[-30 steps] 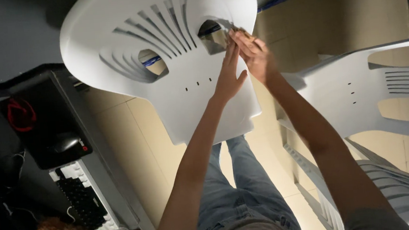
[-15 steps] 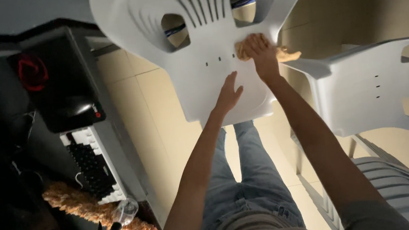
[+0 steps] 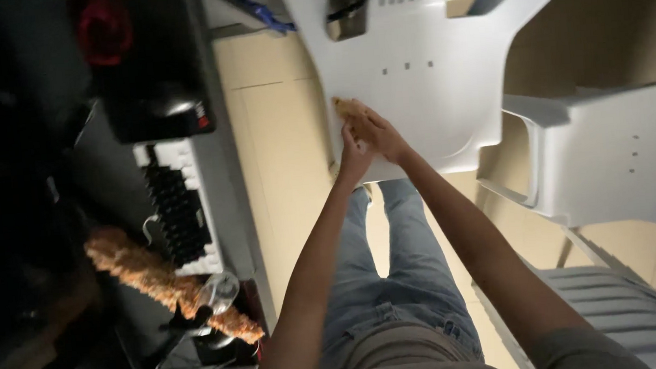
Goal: The person repeatedly lifts white plastic chairs from a stack, wipes the underside and seat with a cloth, and returns them to the stack. The task is performed in a room with a desk and computer equipment visible in the background.
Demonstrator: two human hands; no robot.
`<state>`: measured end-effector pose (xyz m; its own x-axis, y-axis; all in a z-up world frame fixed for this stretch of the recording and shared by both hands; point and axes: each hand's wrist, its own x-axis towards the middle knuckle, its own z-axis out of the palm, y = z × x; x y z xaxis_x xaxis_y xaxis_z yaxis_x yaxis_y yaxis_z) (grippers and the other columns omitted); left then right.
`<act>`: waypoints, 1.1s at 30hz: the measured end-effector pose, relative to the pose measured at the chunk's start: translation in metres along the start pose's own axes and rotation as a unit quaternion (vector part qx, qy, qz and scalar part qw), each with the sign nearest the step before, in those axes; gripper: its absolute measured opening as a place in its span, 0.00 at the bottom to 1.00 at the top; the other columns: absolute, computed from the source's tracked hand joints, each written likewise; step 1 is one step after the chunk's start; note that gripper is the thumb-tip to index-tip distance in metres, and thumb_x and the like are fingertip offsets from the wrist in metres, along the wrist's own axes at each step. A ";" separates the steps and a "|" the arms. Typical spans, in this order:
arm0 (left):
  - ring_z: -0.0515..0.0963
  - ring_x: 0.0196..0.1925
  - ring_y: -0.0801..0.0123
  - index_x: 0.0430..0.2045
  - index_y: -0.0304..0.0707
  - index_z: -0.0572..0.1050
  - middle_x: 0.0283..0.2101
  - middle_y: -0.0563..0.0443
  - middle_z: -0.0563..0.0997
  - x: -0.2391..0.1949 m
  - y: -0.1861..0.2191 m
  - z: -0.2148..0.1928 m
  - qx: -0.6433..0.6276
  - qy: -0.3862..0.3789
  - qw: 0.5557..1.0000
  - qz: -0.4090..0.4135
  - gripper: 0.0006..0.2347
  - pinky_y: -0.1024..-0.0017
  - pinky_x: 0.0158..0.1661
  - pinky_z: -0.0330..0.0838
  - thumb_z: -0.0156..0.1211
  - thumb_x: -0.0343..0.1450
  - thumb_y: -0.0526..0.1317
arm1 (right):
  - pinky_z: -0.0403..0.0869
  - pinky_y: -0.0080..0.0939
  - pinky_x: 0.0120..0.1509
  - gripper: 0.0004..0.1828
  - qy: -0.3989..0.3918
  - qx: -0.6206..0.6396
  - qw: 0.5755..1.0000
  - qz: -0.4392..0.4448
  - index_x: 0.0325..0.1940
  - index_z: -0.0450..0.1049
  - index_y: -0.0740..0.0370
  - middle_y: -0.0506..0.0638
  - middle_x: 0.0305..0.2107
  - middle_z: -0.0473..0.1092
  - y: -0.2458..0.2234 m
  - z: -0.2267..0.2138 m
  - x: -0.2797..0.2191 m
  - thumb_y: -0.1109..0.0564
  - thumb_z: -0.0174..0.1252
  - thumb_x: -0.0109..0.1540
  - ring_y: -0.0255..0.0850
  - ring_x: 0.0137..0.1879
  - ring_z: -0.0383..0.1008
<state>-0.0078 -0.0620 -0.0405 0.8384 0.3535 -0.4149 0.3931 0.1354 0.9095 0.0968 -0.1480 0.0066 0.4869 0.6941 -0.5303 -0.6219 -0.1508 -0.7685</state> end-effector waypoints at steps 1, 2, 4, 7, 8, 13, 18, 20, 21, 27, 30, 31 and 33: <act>0.63 0.70 0.53 0.69 0.36 0.44 0.68 0.38 0.61 -0.008 0.014 -0.010 -0.002 0.010 1.000 0.001 0.39 0.59 0.64 0.63 0.66 0.67 0.34 | 0.69 0.46 0.70 0.28 -0.009 -0.004 1.000 0.001 0.81 0.52 0.56 0.60 0.68 0.62 -0.001 0.016 0.002 0.56 0.43 0.75 0.50 0.67 0.66; 0.64 0.69 0.54 0.70 0.37 0.44 0.67 0.36 0.62 -0.017 0.029 -0.020 -0.021 0.018 0.998 0.055 0.40 0.60 0.65 0.62 0.66 0.67 0.34 | 0.71 0.44 0.68 0.28 0.022 0.106 0.994 0.028 0.80 0.52 0.55 0.58 0.67 0.62 -0.002 0.033 0.003 0.55 0.42 0.75 0.47 0.67 0.67; 0.66 0.69 0.55 0.71 0.37 0.43 0.67 0.34 0.62 -0.033 0.063 -0.047 -0.039 0.037 0.993 0.110 0.40 0.61 0.67 0.61 0.65 0.66 0.33 | 0.73 0.43 0.65 0.27 0.046 0.209 0.975 0.060 0.78 0.52 0.55 0.55 0.66 0.62 -0.009 0.065 0.004 0.55 0.42 0.74 0.45 0.66 0.68; 0.66 0.73 0.50 0.72 0.34 0.53 0.71 0.32 0.64 -0.058 0.119 -0.102 0.009 0.096 0.995 0.018 0.30 0.60 0.68 0.62 0.59 0.74 0.31 | 0.72 0.44 0.71 0.27 -0.016 0.264 0.964 0.028 0.77 0.53 0.56 0.52 0.66 0.63 -0.018 0.101 0.004 0.52 0.42 0.73 0.44 0.68 0.68; 0.68 0.70 0.50 0.71 0.35 0.53 0.69 0.32 0.64 -0.070 0.136 -0.123 0.031 0.099 0.994 -0.029 0.30 0.61 0.64 0.67 0.60 0.73 0.32 | 0.70 0.44 0.73 0.27 -0.016 -0.116 0.988 -0.103 0.77 0.55 0.60 0.58 0.67 0.62 -0.012 0.109 0.006 0.52 0.44 0.74 0.47 0.70 0.65; 0.79 0.63 0.49 0.69 0.35 0.60 0.61 0.31 0.76 -0.131 0.198 -0.207 0.108 0.210 0.968 0.083 0.27 0.59 0.56 0.77 0.52 0.71 0.28 | 0.67 0.50 0.73 0.28 -0.050 -0.090 0.993 0.058 0.75 0.66 0.68 0.69 0.63 0.65 -0.055 0.195 0.019 0.49 0.48 0.76 0.55 0.69 0.69; 0.76 0.58 0.43 0.67 0.39 0.66 0.57 0.33 0.78 -0.165 0.212 -0.266 0.241 0.384 0.880 0.138 0.25 0.51 0.58 0.74 0.52 0.71 0.28 | 0.64 0.47 0.77 0.31 -0.161 -0.283 0.943 -0.070 0.79 0.55 0.56 0.56 0.71 0.63 -0.088 0.280 0.032 0.46 0.46 0.73 0.48 0.74 0.63; 0.74 0.59 0.43 0.66 0.39 0.66 0.58 0.35 0.77 -0.165 0.208 -0.281 0.264 0.423 0.860 0.108 0.26 0.50 0.60 0.71 0.54 0.69 0.29 | 0.65 0.48 0.76 0.31 -0.185 -0.290 0.936 -0.077 0.79 0.54 0.54 0.55 0.70 0.64 -0.096 0.305 0.032 0.46 0.46 0.72 0.48 0.75 0.64; 0.72 0.59 0.43 0.66 0.39 0.67 0.59 0.37 0.77 -0.164 0.207 -0.287 0.287 0.456 0.839 0.077 0.26 0.50 0.61 0.69 0.55 0.68 0.30 | 0.67 0.48 0.75 0.31 -0.204 -0.295 0.930 -0.082 0.80 0.53 0.52 0.54 0.69 0.65 -0.101 0.316 0.031 0.46 0.47 0.72 0.48 0.76 0.65; 0.61 0.66 0.38 0.62 0.35 0.67 0.66 0.34 0.67 -0.146 0.170 -0.297 0.452 0.479 0.744 0.113 0.23 0.42 0.63 0.60 0.61 0.70 0.35 | 0.67 0.53 0.74 0.30 -0.187 -0.373 0.877 -0.239 0.78 0.55 0.57 0.61 0.73 0.57 -0.097 0.325 0.031 0.54 0.51 0.73 0.57 0.75 0.61; 0.60 0.66 0.35 0.61 0.32 0.68 0.62 0.33 0.66 -0.142 0.183 -0.273 0.395 0.453 0.794 0.091 0.24 0.38 0.63 0.55 0.63 0.69 0.36 | 0.71 0.50 0.71 0.30 -0.151 -0.352 0.905 -0.188 0.76 0.58 0.54 0.60 0.71 0.60 -0.084 0.298 0.026 0.55 0.52 0.70 0.54 0.73 0.65; 0.60 0.66 0.35 0.61 0.32 0.68 0.62 0.33 0.66 -0.137 0.179 -0.263 0.396 0.445 0.797 0.096 0.24 0.38 0.63 0.55 0.63 0.69 0.36 | 0.71 0.50 0.71 0.30 -0.142 -0.350 0.906 -0.189 0.76 0.58 0.54 0.60 0.71 0.60 -0.086 0.288 0.022 0.55 0.52 0.70 0.54 0.73 0.65; 0.62 0.70 0.43 0.62 0.36 0.69 0.69 0.38 0.66 -0.124 0.173 -0.241 0.306 0.376 0.867 0.118 0.20 0.48 0.67 0.62 0.56 0.72 0.33 | 0.71 0.50 0.73 0.27 -0.131 -0.313 0.926 -0.165 0.76 0.58 0.56 0.59 0.69 0.65 -0.090 0.264 0.012 0.56 0.50 0.72 0.52 0.72 0.68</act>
